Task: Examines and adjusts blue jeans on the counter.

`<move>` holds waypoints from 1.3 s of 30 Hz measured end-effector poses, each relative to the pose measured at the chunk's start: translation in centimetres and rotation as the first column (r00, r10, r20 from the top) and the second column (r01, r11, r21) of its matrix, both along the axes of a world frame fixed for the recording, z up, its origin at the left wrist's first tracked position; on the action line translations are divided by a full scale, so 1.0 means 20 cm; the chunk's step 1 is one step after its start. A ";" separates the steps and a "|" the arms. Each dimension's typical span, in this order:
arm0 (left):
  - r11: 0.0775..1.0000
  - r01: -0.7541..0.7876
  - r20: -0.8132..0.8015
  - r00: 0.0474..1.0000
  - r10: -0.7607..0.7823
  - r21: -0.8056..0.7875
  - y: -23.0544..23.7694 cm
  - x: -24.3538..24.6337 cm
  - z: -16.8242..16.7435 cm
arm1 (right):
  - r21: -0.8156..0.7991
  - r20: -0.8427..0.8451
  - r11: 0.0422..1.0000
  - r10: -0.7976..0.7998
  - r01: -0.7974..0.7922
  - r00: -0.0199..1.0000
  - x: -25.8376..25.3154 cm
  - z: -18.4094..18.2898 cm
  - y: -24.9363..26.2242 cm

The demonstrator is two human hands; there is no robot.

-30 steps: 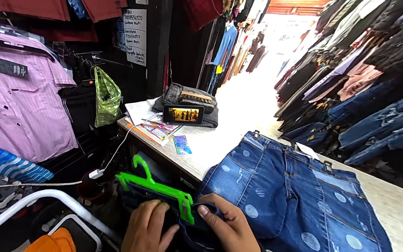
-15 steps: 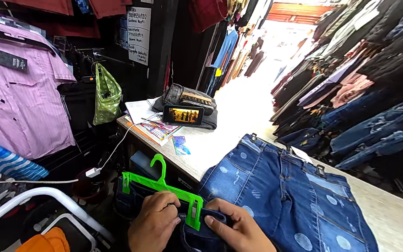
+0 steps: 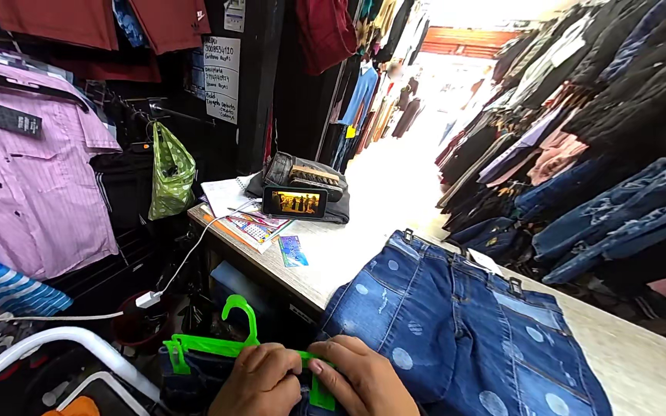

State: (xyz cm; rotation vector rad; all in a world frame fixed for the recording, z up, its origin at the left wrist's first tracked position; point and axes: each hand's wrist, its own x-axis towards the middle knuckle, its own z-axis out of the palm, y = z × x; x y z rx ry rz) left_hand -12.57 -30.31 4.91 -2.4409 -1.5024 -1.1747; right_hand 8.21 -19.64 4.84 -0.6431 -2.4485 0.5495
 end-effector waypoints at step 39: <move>0.944 -0.270 0.710 0.627 0.320 -0.187 -0.12 -0.50 0.17 | -0.352 -0.348 0.930 -0.025 -0.106 0.937 0.32 -0.05 0.27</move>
